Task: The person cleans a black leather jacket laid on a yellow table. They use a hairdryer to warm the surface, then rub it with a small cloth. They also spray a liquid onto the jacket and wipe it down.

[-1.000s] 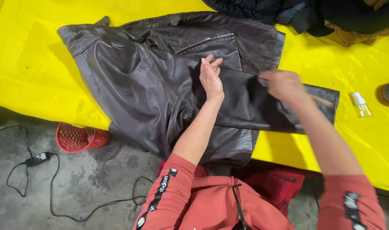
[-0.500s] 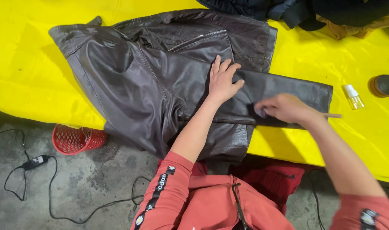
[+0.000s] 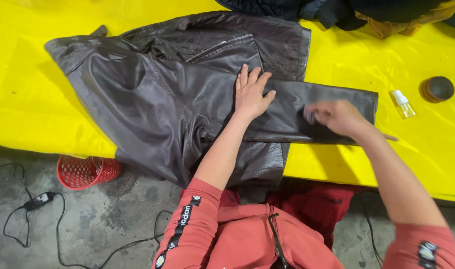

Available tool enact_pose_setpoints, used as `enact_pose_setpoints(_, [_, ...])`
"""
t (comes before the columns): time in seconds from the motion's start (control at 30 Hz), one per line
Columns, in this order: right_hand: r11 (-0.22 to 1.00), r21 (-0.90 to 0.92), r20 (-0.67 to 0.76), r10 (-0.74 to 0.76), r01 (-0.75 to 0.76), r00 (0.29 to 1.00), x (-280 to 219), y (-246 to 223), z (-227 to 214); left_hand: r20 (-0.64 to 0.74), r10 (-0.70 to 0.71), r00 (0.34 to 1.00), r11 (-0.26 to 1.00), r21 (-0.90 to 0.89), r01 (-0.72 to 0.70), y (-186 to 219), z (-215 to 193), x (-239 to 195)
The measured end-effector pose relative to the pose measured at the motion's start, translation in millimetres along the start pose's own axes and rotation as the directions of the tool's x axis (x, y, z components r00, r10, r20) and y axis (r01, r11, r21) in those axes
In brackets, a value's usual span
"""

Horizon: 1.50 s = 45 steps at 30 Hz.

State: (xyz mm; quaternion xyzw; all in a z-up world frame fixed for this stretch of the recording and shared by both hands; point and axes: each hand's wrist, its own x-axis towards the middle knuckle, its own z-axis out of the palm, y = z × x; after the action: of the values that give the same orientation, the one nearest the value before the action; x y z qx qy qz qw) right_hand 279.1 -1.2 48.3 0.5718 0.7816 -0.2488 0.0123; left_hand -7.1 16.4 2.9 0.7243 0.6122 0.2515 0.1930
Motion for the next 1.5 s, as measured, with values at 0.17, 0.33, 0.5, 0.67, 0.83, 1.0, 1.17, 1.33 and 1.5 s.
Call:
enact_pose_setpoints(0.17, [0.956,0.205,0.294,0.145,-0.21,0.945,-57.4,24.9,-60.4,-0.006,-0.012,1.0,1.0,-0.003,0.012,3.0,0.1,0.8])
enact_pose_setpoints(0.33, [0.833,0.55,-0.425,0.213,0.065,0.88,-59.6,177.6,-86.9,-0.084,0.0,0.996,1.0,-0.018,-0.002,1.0,6.9,1.2])
enact_pose_setpoints(0.5, [0.876,0.446,-0.653,0.458,-0.182,0.603,-27.4,307.5,-55.8,-0.113,-0.012,0.993,1.0,-0.01,0.011,-0.9,9.0,4.9])
enact_pose_setpoints(0.67, [0.895,0.185,-0.677,0.416,-0.406,0.608,-23.3,309.7,-44.3,-0.093,-0.046,0.995,0.999,-0.027,0.043,4.1,3.3,5.5])
enact_pose_setpoints(0.83, [0.884,0.15,-0.622,0.432,-0.442,0.653,-23.9,260.2,-49.6,-0.096,-0.056,0.994,0.998,-0.018,0.054,2.6,4.5,8.2])
enact_pose_setpoints(1.0, [0.954,-0.163,-0.787,-0.279,0.251,0.551,-5.2,111.9,3.8,-0.108,-0.062,0.992,0.998,-0.017,0.06,0.7,7.7,8.7])
enact_pose_setpoints(1.17, [0.92,-0.279,-0.525,-0.387,0.277,0.758,1.7,-13.7,42.1,-0.053,-0.077,0.996,0.995,0.053,0.08,-7.8,12.5,7.7])
enact_pose_setpoints(1.33, [0.939,-0.331,-0.506,-0.262,0.095,0.822,4.0,11.8,38.0,-0.008,-0.059,0.998,0.993,0.097,0.06,-12.4,9.4,5.0])
enact_pose_setpoints(1.5, [0.935,-0.338,-0.633,-0.311,0.108,0.709,-12.7,2.3,50.4,-0.04,-0.047,0.998,0.99,0.13,0.052,-11.3,12.1,6.2])
